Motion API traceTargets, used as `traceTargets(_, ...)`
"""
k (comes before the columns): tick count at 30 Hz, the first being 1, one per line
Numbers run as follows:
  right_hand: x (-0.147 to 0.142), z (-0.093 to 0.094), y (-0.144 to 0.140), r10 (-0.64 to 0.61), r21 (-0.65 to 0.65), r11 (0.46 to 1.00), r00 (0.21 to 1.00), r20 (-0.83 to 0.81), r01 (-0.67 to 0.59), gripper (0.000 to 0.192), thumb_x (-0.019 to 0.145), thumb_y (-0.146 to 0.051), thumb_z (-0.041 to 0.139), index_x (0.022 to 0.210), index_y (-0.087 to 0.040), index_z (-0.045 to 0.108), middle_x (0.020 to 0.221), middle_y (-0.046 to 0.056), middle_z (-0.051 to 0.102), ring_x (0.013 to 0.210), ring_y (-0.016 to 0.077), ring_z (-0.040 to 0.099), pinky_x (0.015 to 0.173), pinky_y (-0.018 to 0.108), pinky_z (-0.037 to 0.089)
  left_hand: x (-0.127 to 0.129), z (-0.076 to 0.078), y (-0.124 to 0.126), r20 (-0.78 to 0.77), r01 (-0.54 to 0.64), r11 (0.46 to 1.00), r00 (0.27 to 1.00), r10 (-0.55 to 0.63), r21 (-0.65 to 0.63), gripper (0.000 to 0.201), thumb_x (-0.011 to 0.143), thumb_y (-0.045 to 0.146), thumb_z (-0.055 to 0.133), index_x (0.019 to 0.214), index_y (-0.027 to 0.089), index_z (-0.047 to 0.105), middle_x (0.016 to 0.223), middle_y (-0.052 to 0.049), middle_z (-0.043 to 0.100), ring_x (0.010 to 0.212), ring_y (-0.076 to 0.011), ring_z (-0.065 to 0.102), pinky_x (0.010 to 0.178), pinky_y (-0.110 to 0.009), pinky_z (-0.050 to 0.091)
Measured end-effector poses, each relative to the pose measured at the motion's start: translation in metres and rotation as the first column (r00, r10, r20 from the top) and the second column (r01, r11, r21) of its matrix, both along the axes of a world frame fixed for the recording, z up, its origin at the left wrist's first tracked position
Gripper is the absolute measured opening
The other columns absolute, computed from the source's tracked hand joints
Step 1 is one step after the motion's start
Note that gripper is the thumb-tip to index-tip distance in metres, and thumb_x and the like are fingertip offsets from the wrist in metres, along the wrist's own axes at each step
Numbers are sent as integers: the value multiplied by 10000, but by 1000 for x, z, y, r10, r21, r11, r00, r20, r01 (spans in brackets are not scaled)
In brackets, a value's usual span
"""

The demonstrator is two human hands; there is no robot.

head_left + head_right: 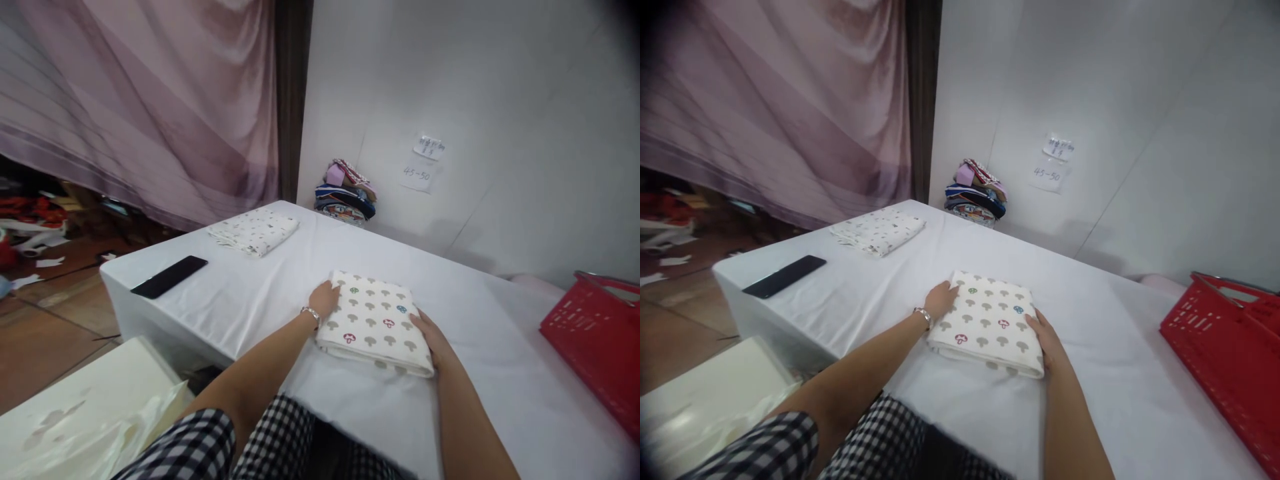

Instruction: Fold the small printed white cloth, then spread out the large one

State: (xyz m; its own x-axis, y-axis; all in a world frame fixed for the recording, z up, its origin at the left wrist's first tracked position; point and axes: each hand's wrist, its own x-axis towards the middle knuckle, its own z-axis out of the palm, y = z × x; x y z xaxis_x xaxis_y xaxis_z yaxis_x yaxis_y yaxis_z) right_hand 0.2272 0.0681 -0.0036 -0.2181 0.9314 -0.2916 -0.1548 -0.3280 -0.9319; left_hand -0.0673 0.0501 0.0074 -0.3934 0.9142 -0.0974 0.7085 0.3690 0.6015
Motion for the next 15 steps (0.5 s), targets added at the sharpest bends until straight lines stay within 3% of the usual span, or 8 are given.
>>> traceTargets(6,3,0,4,53,5,999,997,-49,-53,588,760,-311,694,1307,-267,480,1140,80,678,936,262,683,769,394,582,-2,5,3,-21,21,999,1000,-22,-27,356,901,428,365,1010,160,573,1109,-169,638,1053,-274,589,837,-342,415)
traceTargets(11,3,-2,8,48,12,999,999,-13,-48,600,775,-329,683,1328,-261,463,1148,76,675,949,256,681,791,390,576,-5,9,29,9,22,999,1000,-21,-35,511,850,583,388,1039,151,586,1206,-182,591,1089,-287,569,845,-329,415)
traceTargets(15,3,-2,10,47,11,999,999,16,-47,631,775,-330,679,1354,-255,439,1110,76,692,918,259,689,771,396,577,-4,2,48,21,-12,999,1000,13,-47,446,863,499,399,1075,150,579,1207,-181,584,1080,-282,574,839,-333,420)
